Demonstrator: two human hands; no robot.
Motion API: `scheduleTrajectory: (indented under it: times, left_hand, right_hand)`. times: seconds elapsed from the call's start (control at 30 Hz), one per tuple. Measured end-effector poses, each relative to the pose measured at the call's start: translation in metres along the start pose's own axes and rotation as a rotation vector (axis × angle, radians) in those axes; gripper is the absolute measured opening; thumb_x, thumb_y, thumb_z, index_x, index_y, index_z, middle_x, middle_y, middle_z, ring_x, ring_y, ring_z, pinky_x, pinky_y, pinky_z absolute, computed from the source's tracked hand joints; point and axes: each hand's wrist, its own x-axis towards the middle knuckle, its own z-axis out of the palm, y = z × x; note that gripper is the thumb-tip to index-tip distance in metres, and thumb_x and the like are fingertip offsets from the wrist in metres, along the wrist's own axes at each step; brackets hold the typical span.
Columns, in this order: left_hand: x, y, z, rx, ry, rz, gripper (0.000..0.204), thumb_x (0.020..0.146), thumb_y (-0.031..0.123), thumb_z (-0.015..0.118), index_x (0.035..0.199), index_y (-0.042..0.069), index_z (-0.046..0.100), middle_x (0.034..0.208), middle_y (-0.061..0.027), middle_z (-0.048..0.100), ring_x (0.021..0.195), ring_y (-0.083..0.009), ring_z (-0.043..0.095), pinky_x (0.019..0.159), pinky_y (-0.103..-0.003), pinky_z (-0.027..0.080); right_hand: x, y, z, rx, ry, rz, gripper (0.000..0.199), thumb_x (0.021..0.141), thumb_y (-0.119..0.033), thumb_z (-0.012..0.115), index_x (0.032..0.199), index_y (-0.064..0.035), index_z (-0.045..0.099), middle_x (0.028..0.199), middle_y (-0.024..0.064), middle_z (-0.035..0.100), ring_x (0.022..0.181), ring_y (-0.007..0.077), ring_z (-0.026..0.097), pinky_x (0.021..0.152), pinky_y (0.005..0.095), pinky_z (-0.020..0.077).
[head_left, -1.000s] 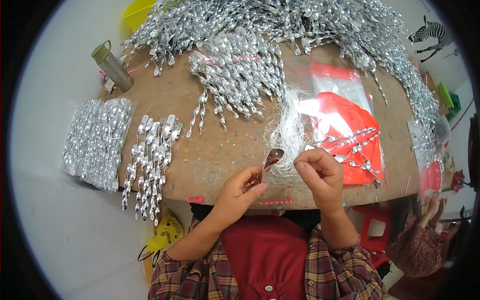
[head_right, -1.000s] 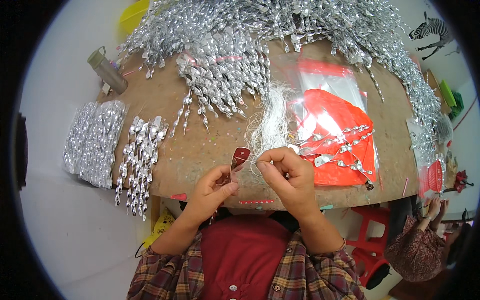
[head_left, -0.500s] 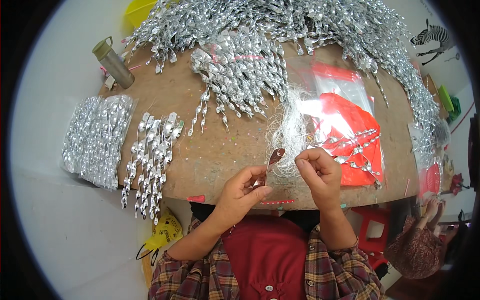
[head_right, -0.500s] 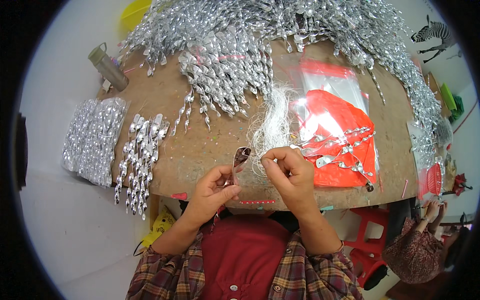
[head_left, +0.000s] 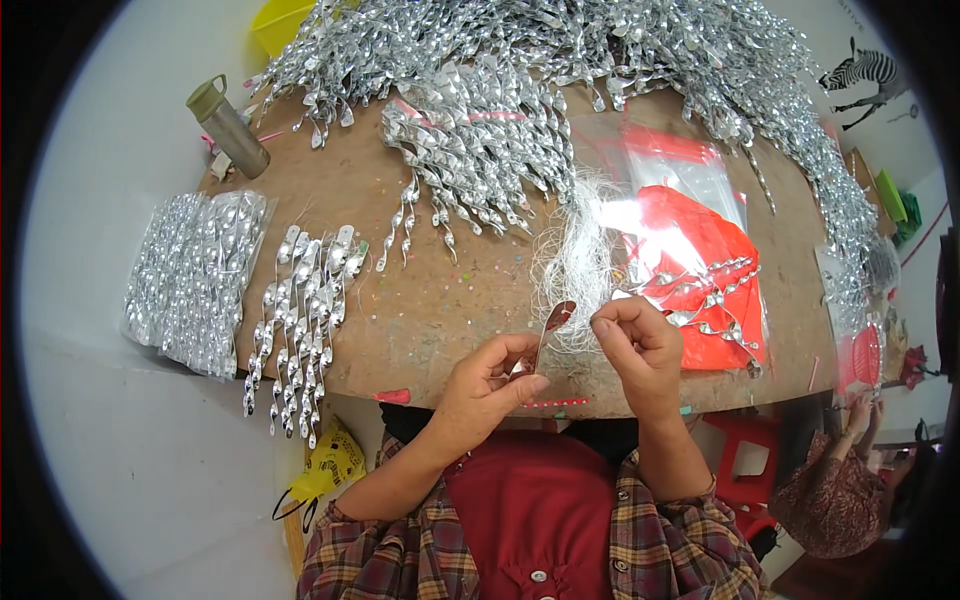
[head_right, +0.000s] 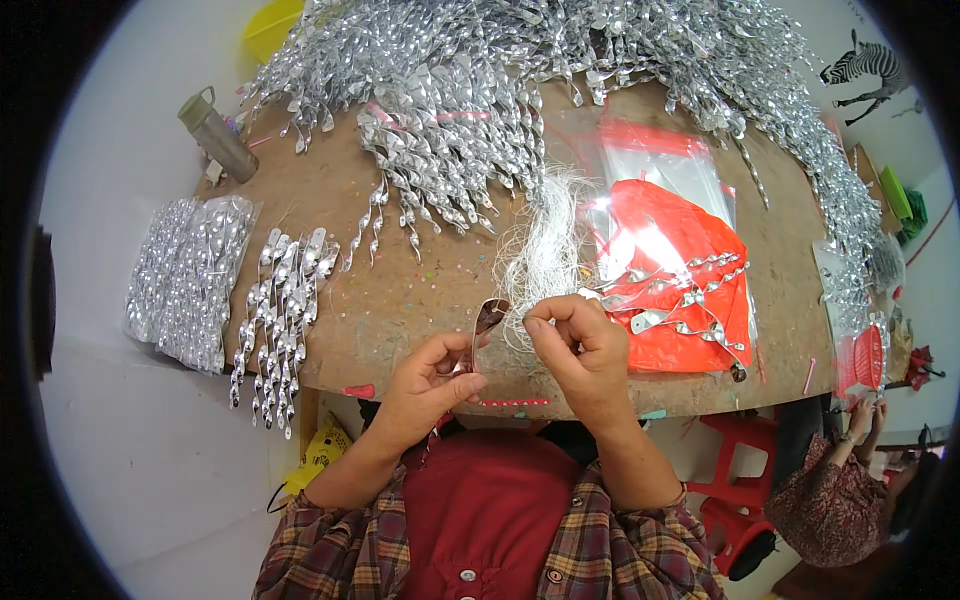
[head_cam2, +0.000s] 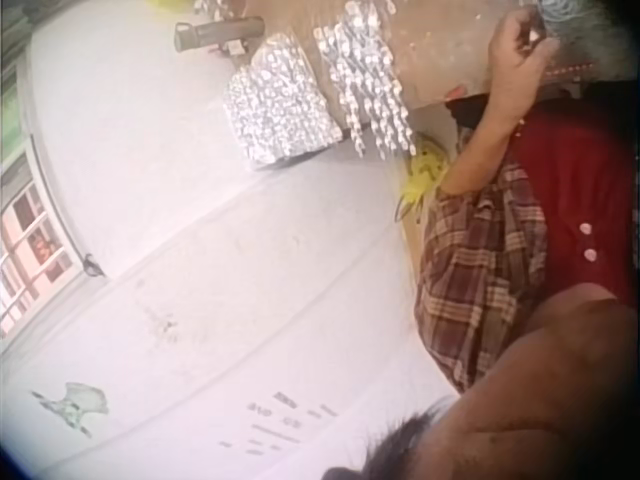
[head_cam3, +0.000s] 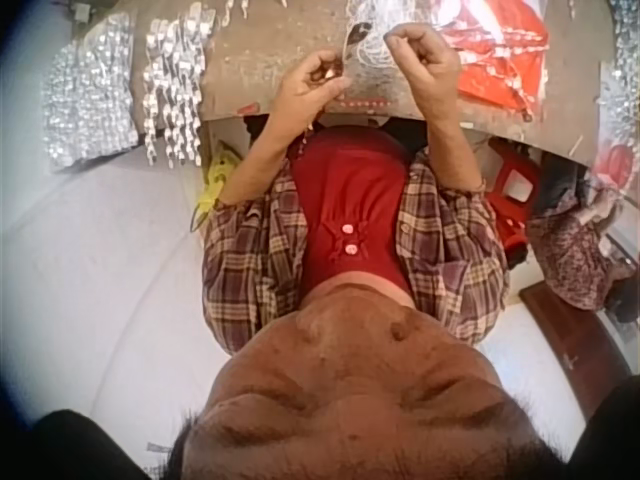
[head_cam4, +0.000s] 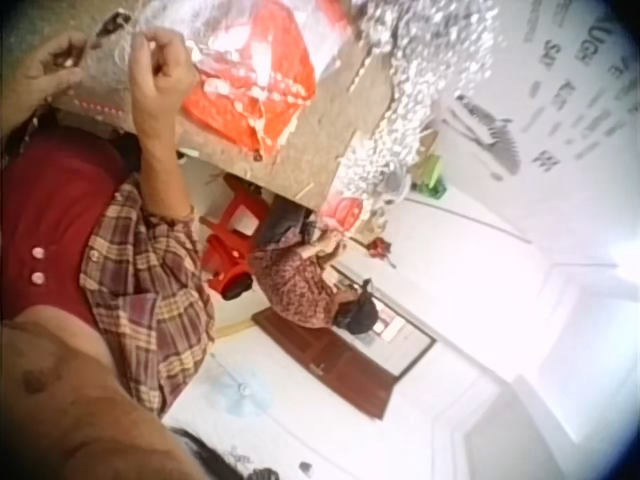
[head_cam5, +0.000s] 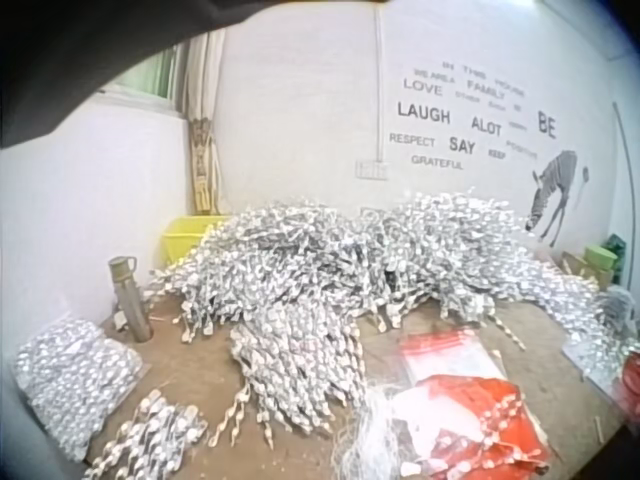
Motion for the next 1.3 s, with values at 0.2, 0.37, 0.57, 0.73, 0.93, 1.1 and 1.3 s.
scheduleTrajectory:
  times: [0.2, 0.37, 0.57, 0.73, 0.93, 1.1, 1.3]
  left_hand:
    - [-0.001, 0.002, 0.001, -0.032, 0.013, 0.007, 0.04, 0.084, 0.003, 0.06, 0.121, 0.0, 0.046, 0.097, -0.0037, 0.055, 0.084, -0.0081, 0.053, 0.071, -0.022, 0.048]
    - [-0.002, 0.001, 0.003, -0.009, 0.021, 0.054, 0.038, 0.083, 0.0, 0.06, 0.119, -0.001, 0.047, 0.101, -0.0048, 0.054, 0.088, -0.0094, 0.053, 0.076, -0.024, 0.048]
    - [-0.001, -0.005, 0.002, 0.015, -0.011, 0.108, 0.035, 0.081, 0.0, 0.062, 0.114, 0.0, 0.052, 0.105, -0.0054, 0.051, 0.099, -0.0115, 0.053, 0.082, -0.024, 0.047]
    - [-0.003, 0.001, -0.003, 0.007, -0.13, 0.002, 0.035, 0.083, 0.001, 0.06, 0.117, 0.0, 0.049, 0.105, -0.0041, 0.056, 0.094, -0.0099, 0.054, 0.081, -0.025, 0.045]
    - [0.01, 0.02, -0.002, -0.046, -0.064, 0.085, 0.023, 0.089, 0.007, 0.054, 0.11, 0.0, 0.054, 0.1, -0.0055, 0.059, 0.088, -0.0106, 0.055, 0.076, -0.024, 0.045]
    - [0.015, 0.019, -0.002, 0.04, -0.013, 0.193, 0.014, 0.089, 0.007, 0.054, 0.1, -0.001, 0.058, 0.101, -0.0079, 0.058, 0.088, -0.0115, 0.055, 0.077, -0.024, 0.044]
    - [0.022, 0.026, 0.004, 0.325, 0.112, 0.448, 0.006, 0.087, 0.007, 0.055, 0.089, 0.001, 0.058, 0.103, -0.0088, 0.056, 0.094, -0.0152, 0.053, 0.082, -0.028, 0.042]
  right_hand:
    - [-0.001, 0.003, -0.001, -0.073, -0.012, -0.052, 0.003, 0.084, 0.002, 0.056, 0.087, 0.0001, 0.057, 0.063, -0.008, 0.046, 0.053, -0.0023, 0.034, 0.047, 0.0153, 0.0236]
    - [-0.002, 0.001, 0.002, -0.084, -0.028, -0.072, 0.004, 0.084, 0.001, 0.056, 0.087, -0.0002, 0.057, 0.063, -0.0076, 0.046, 0.054, -0.0021, 0.035, 0.047, 0.0153, 0.0242]
    - [0.0, 0.0, 0.006, -0.084, 0.01, -0.049, 0.006, 0.084, -0.002, 0.058, 0.09, -0.001, 0.057, 0.064, -0.007, 0.048, 0.055, -0.001, 0.037, 0.048, 0.0159, 0.0264]
    - [0.004, -0.001, 0.002, 0.346, -0.221, 0.186, 0.008, 0.083, -0.007, 0.061, 0.088, -0.0016, 0.06, 0.069, -0.0049, 0.052, 0.058, 0.0004, 0.041, 0.051, 0.0162, 0.0304]
    - [0.0, 0.003, 0.001, 0.269, -0.252, 0.124, 0.009, 0.083, -0.004, 0.061, 0.091, -0.0012, 0.061, 0.077, -0.0027, 0.057, 0.069, 0.003, 0.048, 0.06, 0.0182, 0.0369]
    - [0.001, 0.004, 0.002, 0.254, -0.258, 0.102, 0.01, 0.083, -0.005, 0.062, 0.092, -0.0012, 0.061, 0.076, -0.0024, 0.057, 0.067, 0.003, 0.047, 0.058, 0.0183, 0.0363]
    - [0.003, -0.007, -0.001, 0.328, -0.242, 0.214, 0.013, 0.083, -0.006, 0.061, 0.095, -0.0009, 0.061, 0.07, -0.0039, 0.053, 0.062, 0.0023, 0.044, 0.054, 0.0179, 0.0343]
